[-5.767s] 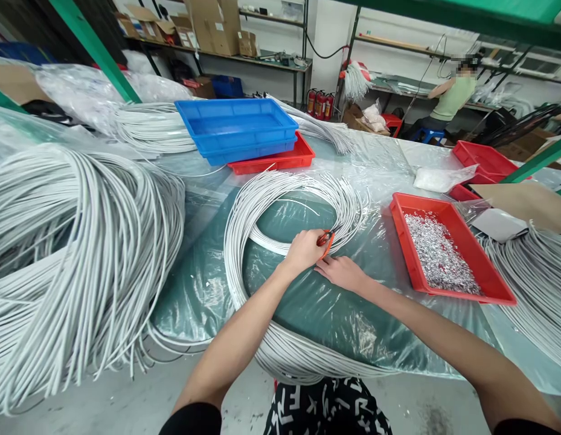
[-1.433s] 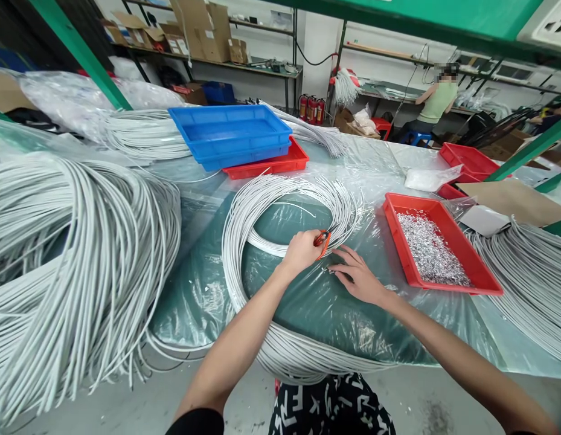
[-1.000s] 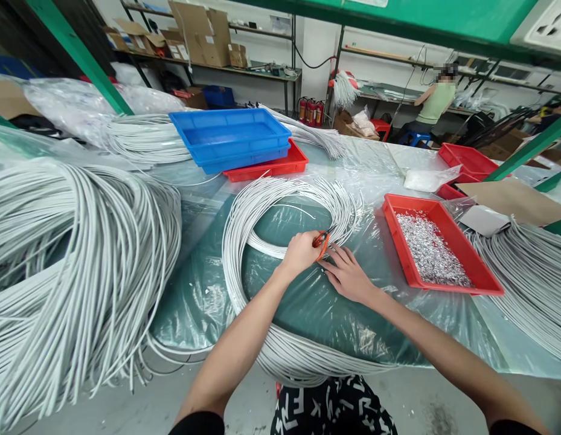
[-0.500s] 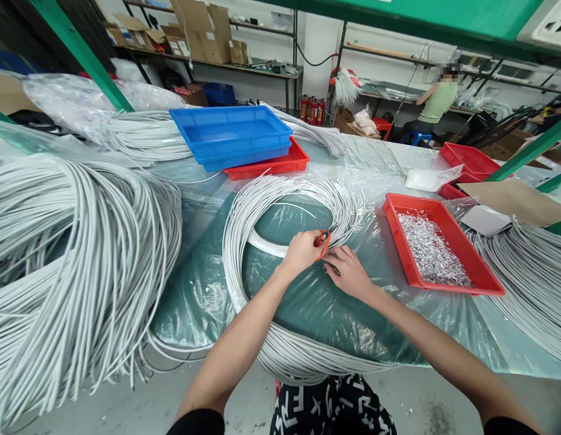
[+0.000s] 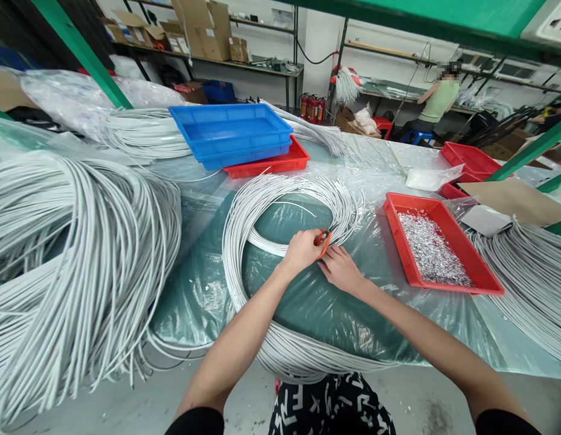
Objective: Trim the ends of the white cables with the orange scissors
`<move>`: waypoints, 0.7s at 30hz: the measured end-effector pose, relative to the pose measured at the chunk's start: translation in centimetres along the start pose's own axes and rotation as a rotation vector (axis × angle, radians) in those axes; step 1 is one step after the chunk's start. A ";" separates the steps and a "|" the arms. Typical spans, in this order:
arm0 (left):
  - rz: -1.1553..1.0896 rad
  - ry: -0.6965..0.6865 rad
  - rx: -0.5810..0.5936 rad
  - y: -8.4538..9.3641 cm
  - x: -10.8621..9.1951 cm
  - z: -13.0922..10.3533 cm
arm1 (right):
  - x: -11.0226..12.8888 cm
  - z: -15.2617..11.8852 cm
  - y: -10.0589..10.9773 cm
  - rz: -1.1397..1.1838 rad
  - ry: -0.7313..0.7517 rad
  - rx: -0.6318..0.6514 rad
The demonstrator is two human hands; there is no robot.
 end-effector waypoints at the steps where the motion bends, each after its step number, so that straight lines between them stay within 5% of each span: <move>1: -0.002 0.003 0.002 0.0 0.0 0.0 | -0.1 0.5 -0.2 -0.002 0.000 0.028; 10: -0.034 0.014 -0.023 0.4 0.3 0.1 | 0.6 3.0 -0.6 -0.042 0.152 0.173; 21: -0.066 0.017 -0.068 1.2 0.2 0.1 | -0.6 3.2 -0.3 -0.093 0.152 0.126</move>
Point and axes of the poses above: each hand's wrist, its own z-axis towards the middle knuckle, its own y-axis out of the back of the hand, x = y × z, the point moved 10 cm from there along z, towards the middle knuckle, and after that the axes turned 1 degree about -y, right-handed, at the moved point
